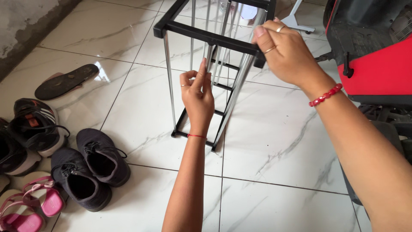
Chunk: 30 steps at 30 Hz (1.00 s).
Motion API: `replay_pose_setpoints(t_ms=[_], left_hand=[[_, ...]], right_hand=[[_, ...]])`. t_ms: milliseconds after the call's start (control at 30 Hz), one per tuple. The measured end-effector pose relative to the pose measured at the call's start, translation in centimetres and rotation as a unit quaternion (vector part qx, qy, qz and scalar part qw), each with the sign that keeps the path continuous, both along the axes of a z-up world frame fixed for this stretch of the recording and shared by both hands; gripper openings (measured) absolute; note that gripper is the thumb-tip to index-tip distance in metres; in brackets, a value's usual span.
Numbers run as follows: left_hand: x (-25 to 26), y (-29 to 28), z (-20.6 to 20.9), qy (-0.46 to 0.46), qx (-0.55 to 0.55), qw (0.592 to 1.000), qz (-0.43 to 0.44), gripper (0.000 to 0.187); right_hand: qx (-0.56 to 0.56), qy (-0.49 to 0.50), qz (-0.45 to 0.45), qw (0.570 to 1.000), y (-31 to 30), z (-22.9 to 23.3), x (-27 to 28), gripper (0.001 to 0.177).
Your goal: The person assembles a black metal shoe rack by hand, inserting vertical rods into the frame and securing horizontal bars. The person repeatedly adjusts and aligns the components to ensure stability.
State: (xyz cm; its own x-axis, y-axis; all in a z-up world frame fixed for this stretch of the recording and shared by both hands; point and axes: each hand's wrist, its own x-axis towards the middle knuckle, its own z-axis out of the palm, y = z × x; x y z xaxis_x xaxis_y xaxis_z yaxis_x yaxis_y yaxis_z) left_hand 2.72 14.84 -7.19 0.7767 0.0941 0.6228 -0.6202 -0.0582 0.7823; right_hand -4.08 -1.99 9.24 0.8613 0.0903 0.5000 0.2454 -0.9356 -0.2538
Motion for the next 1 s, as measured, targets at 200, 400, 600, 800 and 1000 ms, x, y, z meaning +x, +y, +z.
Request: replay_pose_setpoints(t_ms=[200, 400, 600, 800, 1000], left_hand=[[1.6, 1.9, -0.1, -0.001, 0.002, 0.999, 0.048, 0.042], [2.9, 3.1, 0.0, 0.0, 0.02, 0.999, 0.048, 0.04], [4.4, 3.9, 0.3, 0.009, 0.032, 0.997, 0.069, 0.034], [6.2, 4.9, 0.8, 0.05, 0.012, 0.995, 0.083, 0.023], [7.3, 6.5, 1.1, 0.098, -0.024, 0.995, 0.027, 0.019]], right_hand=[[-0.048, -0.036, 0.129, 0.99, 1.5, 0.1, 0.1, 0.035], [-0.088, -0.014, 0.16, 0.983, 2.1, 1.2, 0.2, 0.033], [-0.06, 0.016, 0.175, 0.983, 4.3, 1.9, 0.3, 0.038], [-0.063, -0.016, 0.19, 0.98, 5.6, 1.5, 2.3, 0.036], [0.012, 0.009, 0.121, 0.993, 6.4, 0.8, 3.5, 0.026]])
